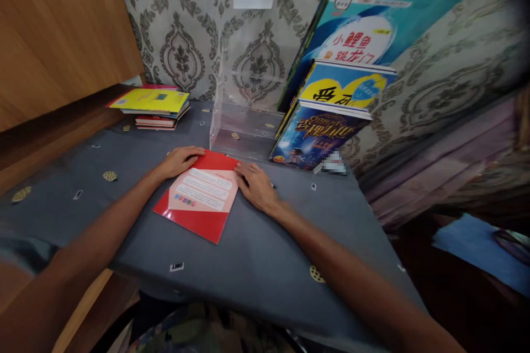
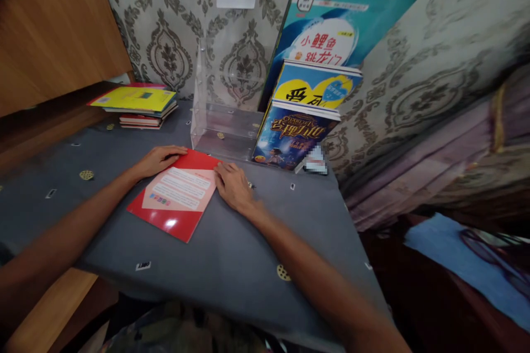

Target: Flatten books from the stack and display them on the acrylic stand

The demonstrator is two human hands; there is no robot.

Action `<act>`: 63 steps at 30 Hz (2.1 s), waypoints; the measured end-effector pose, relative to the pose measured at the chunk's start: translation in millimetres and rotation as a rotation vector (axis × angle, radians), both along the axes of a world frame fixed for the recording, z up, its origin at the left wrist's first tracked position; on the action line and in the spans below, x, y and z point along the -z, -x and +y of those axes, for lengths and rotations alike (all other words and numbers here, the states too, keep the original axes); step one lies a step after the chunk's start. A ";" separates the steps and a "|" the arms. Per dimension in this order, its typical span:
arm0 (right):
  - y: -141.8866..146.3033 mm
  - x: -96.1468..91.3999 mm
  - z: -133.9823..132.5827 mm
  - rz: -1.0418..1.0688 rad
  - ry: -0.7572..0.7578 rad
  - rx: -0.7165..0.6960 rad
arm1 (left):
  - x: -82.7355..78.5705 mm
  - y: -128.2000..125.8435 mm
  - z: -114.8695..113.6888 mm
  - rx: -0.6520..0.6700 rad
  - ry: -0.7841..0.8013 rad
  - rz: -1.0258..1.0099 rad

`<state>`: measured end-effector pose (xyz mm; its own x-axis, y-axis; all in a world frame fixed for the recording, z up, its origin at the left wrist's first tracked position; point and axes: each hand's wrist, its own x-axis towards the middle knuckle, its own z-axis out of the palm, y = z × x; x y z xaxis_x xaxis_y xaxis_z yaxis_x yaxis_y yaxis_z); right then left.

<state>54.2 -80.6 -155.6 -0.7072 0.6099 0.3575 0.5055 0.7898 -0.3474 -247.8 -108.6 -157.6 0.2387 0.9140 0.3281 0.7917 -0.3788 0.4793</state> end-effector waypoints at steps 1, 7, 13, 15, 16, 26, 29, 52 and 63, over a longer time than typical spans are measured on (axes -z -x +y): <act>-2.4 -0.4 -5.1 -0.008 0.003 -0.015 | 0.1 -0.7 -0.1 -0.008 -0.001 -0.003; -17.4 -2.6 -37.2 -0.061 -0.021 -0.062 | -0.5 -4.5 -1.7 -0.034 -0.002 0.021; -12.6 -8.7 -84.3 -0.045 -0.073 -0.209 | -1.2 -10.8 -6.2 -0.086 -0.032 0.091; -7.0 -11.0 -101.6 -0.035 -0.106 -0.293 | -0.7 -12.6 -7.6 -0.097 -0.043 0.100; -4.5 -12.1 -109.3 -0.033 -0.125 -0.346 | -0.4 -13.2 -8.1 -0.097 -0.049 0.102; -1.9 -18.0 -125.6 -0.036 -0.144 -0.575 | -2.8 -17.2 -12.3 -0.107 -0.066 0.156; -1.7 -16.7 -123.1 -0.054 -0.124 -0.588 | -5.1 -19.1 -13.8 -0.127 -0.048 0.175; -0.3 -7.6 -112.6 0.044 -0.030 -0.379 | -9.7 -28.5 -13.7 -0.305 0.000 0.068; 0.2 -12.0 -114.4 0.041 -0.022 -0.378 | -16.5 -33.7 -12.6 -0.459 0.052 0.025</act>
